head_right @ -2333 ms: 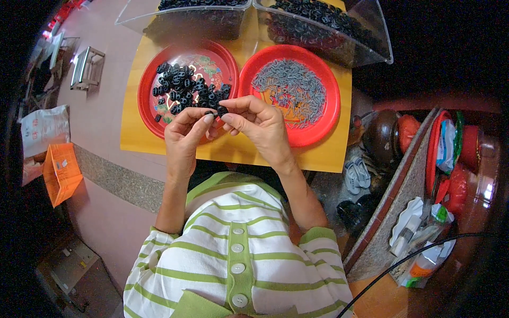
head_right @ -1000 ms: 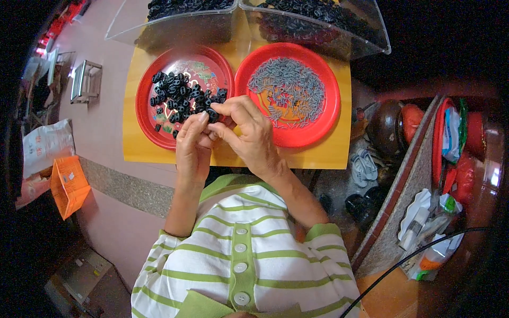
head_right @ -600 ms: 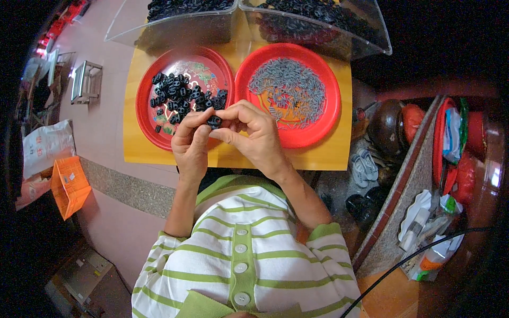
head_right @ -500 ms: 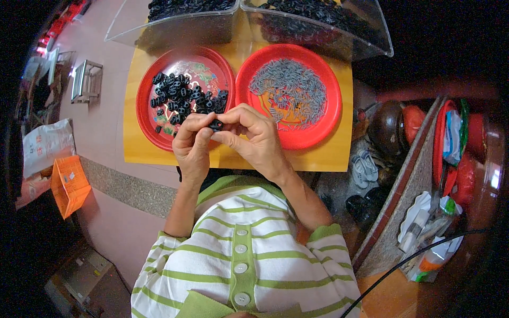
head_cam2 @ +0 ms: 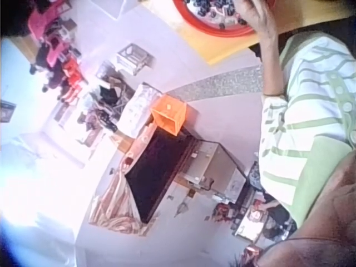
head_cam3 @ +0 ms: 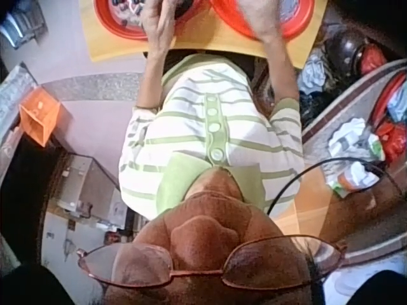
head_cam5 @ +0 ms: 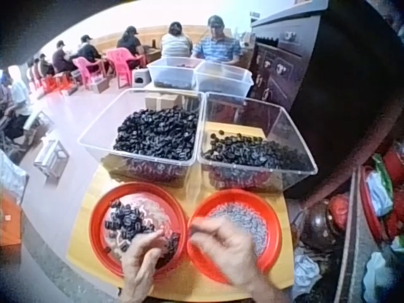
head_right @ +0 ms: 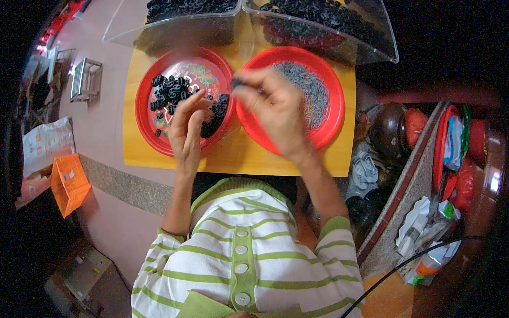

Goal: The person assembles plastic cord locks by picking up components from trays and pressing the pieces together by hand.

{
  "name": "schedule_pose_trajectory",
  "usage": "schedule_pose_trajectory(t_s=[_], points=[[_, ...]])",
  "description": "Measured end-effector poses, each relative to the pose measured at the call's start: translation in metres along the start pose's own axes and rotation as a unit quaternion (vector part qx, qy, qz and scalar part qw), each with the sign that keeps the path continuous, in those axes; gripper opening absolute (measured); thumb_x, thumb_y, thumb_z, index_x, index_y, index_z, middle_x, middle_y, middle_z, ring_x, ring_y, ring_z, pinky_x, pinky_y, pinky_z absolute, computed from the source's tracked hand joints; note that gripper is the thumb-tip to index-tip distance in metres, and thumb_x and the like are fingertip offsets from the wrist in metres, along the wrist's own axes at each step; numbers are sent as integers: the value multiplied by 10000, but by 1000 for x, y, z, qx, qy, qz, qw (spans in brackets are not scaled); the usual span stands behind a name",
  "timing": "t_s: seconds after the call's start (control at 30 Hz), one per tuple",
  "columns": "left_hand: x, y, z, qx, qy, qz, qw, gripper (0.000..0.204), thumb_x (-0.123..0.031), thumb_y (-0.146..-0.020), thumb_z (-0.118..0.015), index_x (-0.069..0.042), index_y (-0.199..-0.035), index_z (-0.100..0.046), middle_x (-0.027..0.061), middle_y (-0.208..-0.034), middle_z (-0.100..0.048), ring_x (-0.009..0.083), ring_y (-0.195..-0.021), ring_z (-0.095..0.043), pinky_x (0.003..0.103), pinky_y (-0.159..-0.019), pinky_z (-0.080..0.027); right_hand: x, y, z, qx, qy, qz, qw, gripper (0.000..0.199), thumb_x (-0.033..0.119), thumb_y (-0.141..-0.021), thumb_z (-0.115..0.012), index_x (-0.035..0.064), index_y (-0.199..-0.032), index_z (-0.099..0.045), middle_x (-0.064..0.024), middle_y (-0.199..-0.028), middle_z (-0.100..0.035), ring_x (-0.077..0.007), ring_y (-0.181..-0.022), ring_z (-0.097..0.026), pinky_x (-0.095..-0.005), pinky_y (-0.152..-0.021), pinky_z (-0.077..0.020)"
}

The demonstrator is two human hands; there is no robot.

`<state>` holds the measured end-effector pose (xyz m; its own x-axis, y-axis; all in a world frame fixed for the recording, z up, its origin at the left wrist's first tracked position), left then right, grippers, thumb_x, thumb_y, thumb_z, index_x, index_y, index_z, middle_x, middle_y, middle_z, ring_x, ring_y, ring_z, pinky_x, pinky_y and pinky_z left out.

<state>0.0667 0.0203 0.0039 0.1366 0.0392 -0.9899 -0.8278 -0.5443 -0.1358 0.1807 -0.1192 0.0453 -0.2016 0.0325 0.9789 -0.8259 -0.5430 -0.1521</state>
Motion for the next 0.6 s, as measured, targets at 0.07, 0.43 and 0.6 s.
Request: schedule_pose_trajectory(t_s=[0.07, 0.43, 0.6], points=[[-5, -22, 4, 13, -326, -178, 928, 218, -54, -812, -630, -39, -1029, -626, 101, -949, -578, 214, -843, -537, 309, -735, -445, 6, -34, 34, -111, 165, 190, 961, 205, 84, -805, -662, 24, -996, -624, -65, -866, -624, -146, -758, -604, -271, -670, -486], [6, -36, 0, 35, -499, -124, 857, 135, -33, -707, -673, 14, -815, -606, 144, -871, -545, 307, -846, -494, 395, -746, -427, 16, -47, 58, -129, 254, 193, 939, 97, 87, -780, -663, 51, -869, -655, -65, -780, -584, -156, -636, -552, -277, -587, -448], [8, -43, -6, 65, -505, -117, 853, 114, -7, -700, -649, 23, -797, -595, 157, -874, -545, 321, -854, -496, 407, -763, -429, -32, 0, 32, 64, 284, 42, 956, 67, 51, -770, -663, 20, -825, -641, -49, -770, -585, -125, -620, -544, -250, -571, -431]])
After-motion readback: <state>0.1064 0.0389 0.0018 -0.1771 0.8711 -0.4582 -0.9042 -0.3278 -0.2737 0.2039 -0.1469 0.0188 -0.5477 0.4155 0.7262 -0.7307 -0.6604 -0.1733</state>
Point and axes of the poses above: each hand's wrist, its own y-axis away from the middle knuckle, its own z-axis out of the back of the hand, x = y × z, the point moved 2 cm from there along -y, towards the middle knuckle
